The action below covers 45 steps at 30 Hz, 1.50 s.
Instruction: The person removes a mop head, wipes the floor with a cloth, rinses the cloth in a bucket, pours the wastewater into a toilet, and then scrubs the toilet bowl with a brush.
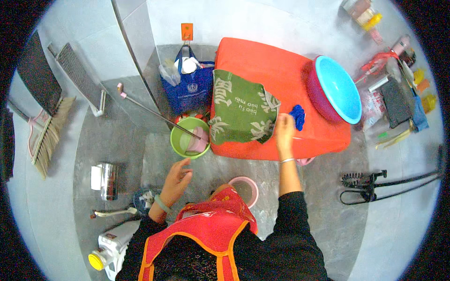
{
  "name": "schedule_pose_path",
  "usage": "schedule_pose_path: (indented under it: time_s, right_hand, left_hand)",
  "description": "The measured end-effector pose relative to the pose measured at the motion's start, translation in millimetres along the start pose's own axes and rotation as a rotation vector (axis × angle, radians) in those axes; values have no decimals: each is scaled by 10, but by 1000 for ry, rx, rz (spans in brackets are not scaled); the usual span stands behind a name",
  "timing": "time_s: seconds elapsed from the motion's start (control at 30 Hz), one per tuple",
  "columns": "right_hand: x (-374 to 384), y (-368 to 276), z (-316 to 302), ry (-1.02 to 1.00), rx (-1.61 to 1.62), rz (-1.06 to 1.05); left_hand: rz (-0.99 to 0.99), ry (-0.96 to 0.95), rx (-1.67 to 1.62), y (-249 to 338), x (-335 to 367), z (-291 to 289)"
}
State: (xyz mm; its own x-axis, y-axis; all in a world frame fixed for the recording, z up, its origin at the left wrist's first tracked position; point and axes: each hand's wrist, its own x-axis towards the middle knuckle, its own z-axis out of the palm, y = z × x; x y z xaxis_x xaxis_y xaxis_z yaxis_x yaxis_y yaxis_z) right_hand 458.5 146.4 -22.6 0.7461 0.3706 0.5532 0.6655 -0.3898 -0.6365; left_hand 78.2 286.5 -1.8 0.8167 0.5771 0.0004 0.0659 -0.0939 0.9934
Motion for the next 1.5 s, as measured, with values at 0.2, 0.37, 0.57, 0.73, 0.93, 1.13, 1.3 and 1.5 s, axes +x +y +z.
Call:
schedule_pose_path:
  time_s: [0.2,0.37,0.57,0.73,0.93,1.13,1.3,1.5]
  right_hand:
    - [175,1527,-413,-186,-511,-152]
    - [233,1256,-396,-114,-90,50]
    - [233,1452,-404,-165,-535,-151]
    - [527,1382,-506,-136,47,91]
    - [270,-861,-967,-121,778,137]
    - [-542,-1593,-405,-894,840,231]
    - [-1134,-1938,173,-1378,883,443]
    - [-1545,-2142,676,-1532,816,415]
  left_hand:
    - [89,-195,161,-121,208,813]
    - [-21,-294,204,-443,-60,1059]
    - [-78,-353,184,-422,-50,1271]
    - [-17,-247,208,-553,-76,1308]
    - [-26,115,75,-184,-156,867]
    - [253,293,237,365,-118,239]
    - [41,154,317,-64,-498,103]
    - [-56,295,20,-325,-843,-140]
